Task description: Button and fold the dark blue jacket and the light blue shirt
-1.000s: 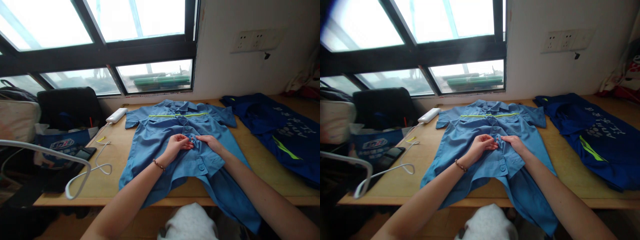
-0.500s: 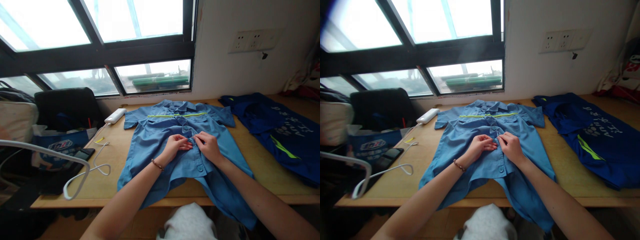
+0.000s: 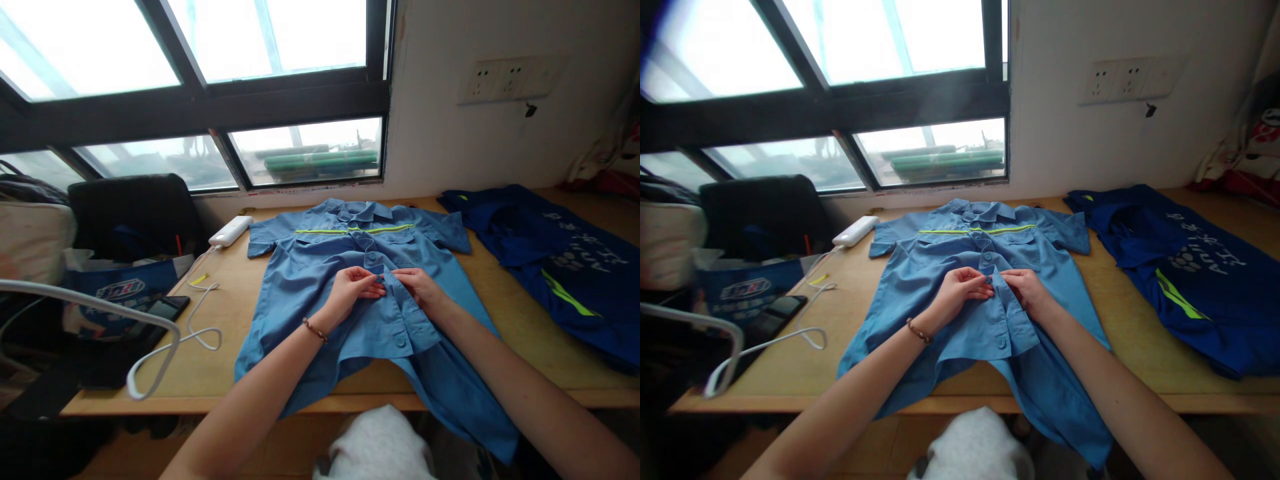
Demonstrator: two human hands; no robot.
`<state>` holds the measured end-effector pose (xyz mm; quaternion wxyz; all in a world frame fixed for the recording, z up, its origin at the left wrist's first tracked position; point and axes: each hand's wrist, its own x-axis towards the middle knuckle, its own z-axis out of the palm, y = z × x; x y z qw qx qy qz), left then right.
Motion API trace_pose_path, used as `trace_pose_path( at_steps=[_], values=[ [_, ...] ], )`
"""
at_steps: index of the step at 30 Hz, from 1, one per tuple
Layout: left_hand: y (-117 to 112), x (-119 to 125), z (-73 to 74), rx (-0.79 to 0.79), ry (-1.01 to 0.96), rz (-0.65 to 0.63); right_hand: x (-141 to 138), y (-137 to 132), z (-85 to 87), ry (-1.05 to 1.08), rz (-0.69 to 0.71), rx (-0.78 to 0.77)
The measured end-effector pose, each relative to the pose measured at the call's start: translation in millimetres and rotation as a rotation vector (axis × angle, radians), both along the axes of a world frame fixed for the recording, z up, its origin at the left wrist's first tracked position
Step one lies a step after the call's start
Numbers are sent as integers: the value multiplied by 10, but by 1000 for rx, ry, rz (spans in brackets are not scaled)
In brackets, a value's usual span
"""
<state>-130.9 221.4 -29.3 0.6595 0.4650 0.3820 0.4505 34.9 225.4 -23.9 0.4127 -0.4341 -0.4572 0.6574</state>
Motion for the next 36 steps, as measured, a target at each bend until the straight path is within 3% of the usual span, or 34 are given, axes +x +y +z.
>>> trace_pose_path(
  at_steps=[7, 12, 17, 23, 29, 36],
  values=[
    [3, -3, -21, 25, 1, -23, -27, -5, -41, -350, -146, 380],
    [16, 36, -57, -21, 44, 25, -68, -76, -94, -721, -231, 654],
    [9, 79, -104, -7, 97, 115, -135, -162, -102, -840, -225, 721],
    [1, 87, -118, -38, 35, 143, -148, -94, -153, -560, -130, 581],
    [-30, 91, -73, 64, 8, 119, -120, -13, -190, -88, -2, 135],
    [-71, 93, -47, 144, -27, 32, -51, -7, -107, 207, 99, -242]
  ],
)
